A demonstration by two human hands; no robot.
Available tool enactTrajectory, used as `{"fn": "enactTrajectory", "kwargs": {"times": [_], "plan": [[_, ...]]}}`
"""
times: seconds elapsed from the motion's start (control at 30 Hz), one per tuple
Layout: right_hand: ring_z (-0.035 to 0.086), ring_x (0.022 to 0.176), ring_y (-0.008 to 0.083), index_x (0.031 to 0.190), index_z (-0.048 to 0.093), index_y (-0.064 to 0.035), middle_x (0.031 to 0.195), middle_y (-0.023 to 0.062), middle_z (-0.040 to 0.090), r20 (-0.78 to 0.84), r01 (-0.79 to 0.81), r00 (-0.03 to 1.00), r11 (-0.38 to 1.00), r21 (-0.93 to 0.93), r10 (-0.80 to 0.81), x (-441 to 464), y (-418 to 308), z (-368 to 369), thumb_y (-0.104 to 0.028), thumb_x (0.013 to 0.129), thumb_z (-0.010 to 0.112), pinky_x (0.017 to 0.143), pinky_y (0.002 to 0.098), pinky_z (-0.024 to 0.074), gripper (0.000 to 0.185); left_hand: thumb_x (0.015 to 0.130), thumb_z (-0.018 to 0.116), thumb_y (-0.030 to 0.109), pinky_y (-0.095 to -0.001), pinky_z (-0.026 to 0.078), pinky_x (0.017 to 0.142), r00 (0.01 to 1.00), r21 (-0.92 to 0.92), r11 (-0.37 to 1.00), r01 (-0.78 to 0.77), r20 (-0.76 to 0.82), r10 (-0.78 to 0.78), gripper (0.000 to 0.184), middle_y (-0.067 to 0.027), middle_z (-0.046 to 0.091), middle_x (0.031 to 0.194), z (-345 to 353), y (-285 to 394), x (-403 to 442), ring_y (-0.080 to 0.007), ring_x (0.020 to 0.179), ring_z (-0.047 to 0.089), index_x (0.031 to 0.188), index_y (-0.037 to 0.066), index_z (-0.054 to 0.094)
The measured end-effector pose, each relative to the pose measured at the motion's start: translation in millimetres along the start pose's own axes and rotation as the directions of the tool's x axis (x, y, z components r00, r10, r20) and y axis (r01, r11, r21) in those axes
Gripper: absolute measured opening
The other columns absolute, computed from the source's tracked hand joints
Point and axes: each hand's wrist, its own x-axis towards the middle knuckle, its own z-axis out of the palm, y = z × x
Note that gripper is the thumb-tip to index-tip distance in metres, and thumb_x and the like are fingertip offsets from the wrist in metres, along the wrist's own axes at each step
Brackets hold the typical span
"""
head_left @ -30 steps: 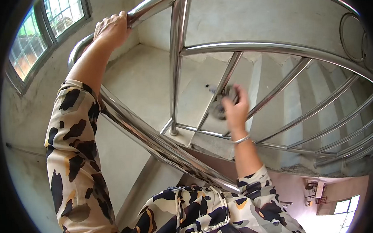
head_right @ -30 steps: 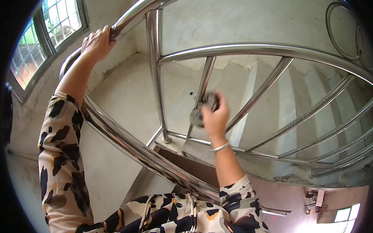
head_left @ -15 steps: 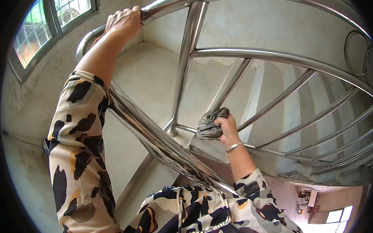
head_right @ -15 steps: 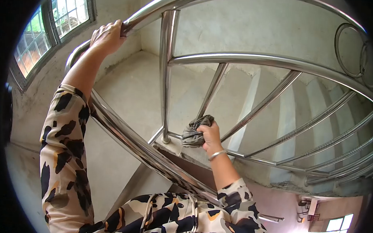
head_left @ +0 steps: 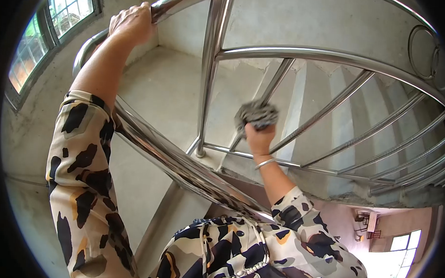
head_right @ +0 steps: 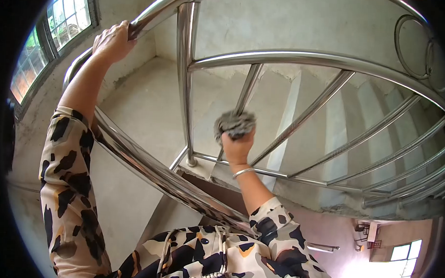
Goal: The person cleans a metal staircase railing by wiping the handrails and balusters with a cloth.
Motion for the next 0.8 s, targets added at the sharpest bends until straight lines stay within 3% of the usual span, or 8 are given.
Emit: {"fn": "enactTrajectory", "kwargs": {"times": [0.13,0.2,0.23,0.37,0.47,0.57,0.6,0.8], "plan": [[0.057,0.085,0.0334,0.099,0.053,-0.0019,0.092,0.0139,0.058,0.142,-0.308,0.935,0.942,-0.132,0.325,-81,79,10,-0.008,0.057,0.068,0.081,0.0368,0.0458,0.045,0.08,0.059,0.031,-0.0431,0.045,0.084,0.999,0.037,0.999,-0.021,-0.029,0.022,0.039,-0.0137,0.06,0.107,8,-3,1,-0.0317,0.102,0.056,0.112,0.009,0.051],[0.059,0.079,0.0286,0.095,0.056,-0.0006,0.086,0.011,0.061,0.423,-0.462,0.589,0.717,-0.522,0.688,-78,74,-8,-0.005,0.055,0.068,0.077,0.0346,0.0471,0.041,0.081,0.058,0.031,-0.0426,0.044,0.085,0.999,0.053,0.998,-0.021,-0.028,0.023,0.038,-0.0137,0.059,0.108,4,-1,0,-0.0311,0.103,0.056,0.112,0.01,0.051],[0.059,0.079,0.0286,0.095,0.056,-0.0006,0.086,0.011,0.061,0.417,-0.468,0.595,0.718,-0.515,0.687,-82,71,-11,-0.005,0.055,0.068,0.077,0.0346,0.0471,0.041,0.081,0.056,0.03,-0.0421,0.044,0.087,0.999,0.059,0.998,-0.015,-0.038,0.018,0.037,-0.0133,0.059,0.108,2,0,-2,-0.0301,0.105,0.055,0.112,0.011,0.051],[0.058,0.076,0.0192,0.091,0.058,0.0009,0.082,0.0061,0.062,0.365,-0.753,0.643,0.642,0.143,0.673,-67,39,-39,0.001,0.058,0.063,0.072,0.0299,0.0466,0.033,0.081,0.056,0.03,-0.0422,0.044,0.087,0.996,0.048,0.999,-0.01,-0.091,0.014,0.036,-0.0125,0.059,0.108,7,-1,-2,-0.0295,0.105,0.055,0.112,0.011,0.051],[0.056,0.075,0.0177,0.089,0.057,0.001,0.082,0.0048,0.06,0.212,-0.522,0.853,0.769,0.37,0.477,-11,-56,-100,0.002,0.062,0.059,0.071,0.029,0.0459,0.027,0.08,0.059,0.03,-0.0426,0.044,0.086,0.999,0.032,0.999,-0.011,-0.043,0.013,0.038,-0.0126,0.06,0.107,6,-1,2,-0.0302,0.103,0.056,0.112,0.01,0.051],[0.055,0.077,0.0135,0.089,0.056,0.0029,0.085,0.0019,0.059,-0.196,0.149,0.968,0.988,-0.045,-0.155,43,-107,-159,0.004,0.065,0.06,0.072,0.0272,0.0445,0.024,0.078,0.062,0.03,-0.0424,0.044,0.086,0.997,0.052,0.999,-0.011,-0.074,0.014,0.042,-0.0127,0.06,0.106,8,0,1,-0.0307,0.102,0.056,0.113,0.01,0.05],[0.055,0.078,0.0124,0.089,0.056,0.0033,0.086,0.0014,0.059,-0.369,0.107,0.93,0.952,0.288,0.007,64,-138,-160,0.005,0.067,0.059,0.073,0.027,0.044,0.023,0.078,0.062,0.03,-0.0424,0.044,0.086,0.997,0.047,0.999,-0.018,-0.074,0.021,0.042,-0.0127,0.06,0.106,6,2,-1,-0.0307,0.102,0.056,0.113,0.01,0.05],[0.052,0.066,0.0143,0.068,0.055,-0.0014,0.068,0.0025,0.056,-0.304,0.245,0.927,0.968,0.05,-0.219,107,-87,-132,0.0,0.065,0.061,0.069,0.0285,0.0437,0.007,0.076,0.063,0.031,-0.0413,0.044,0.086,0.998,0.086,0.996,-0.015,-0.052,0.02,0.049,-0.0148,0.06,0.107,6,1,1,-0.0306,0.103,0.056,0.116,0.008,0.048]]}}
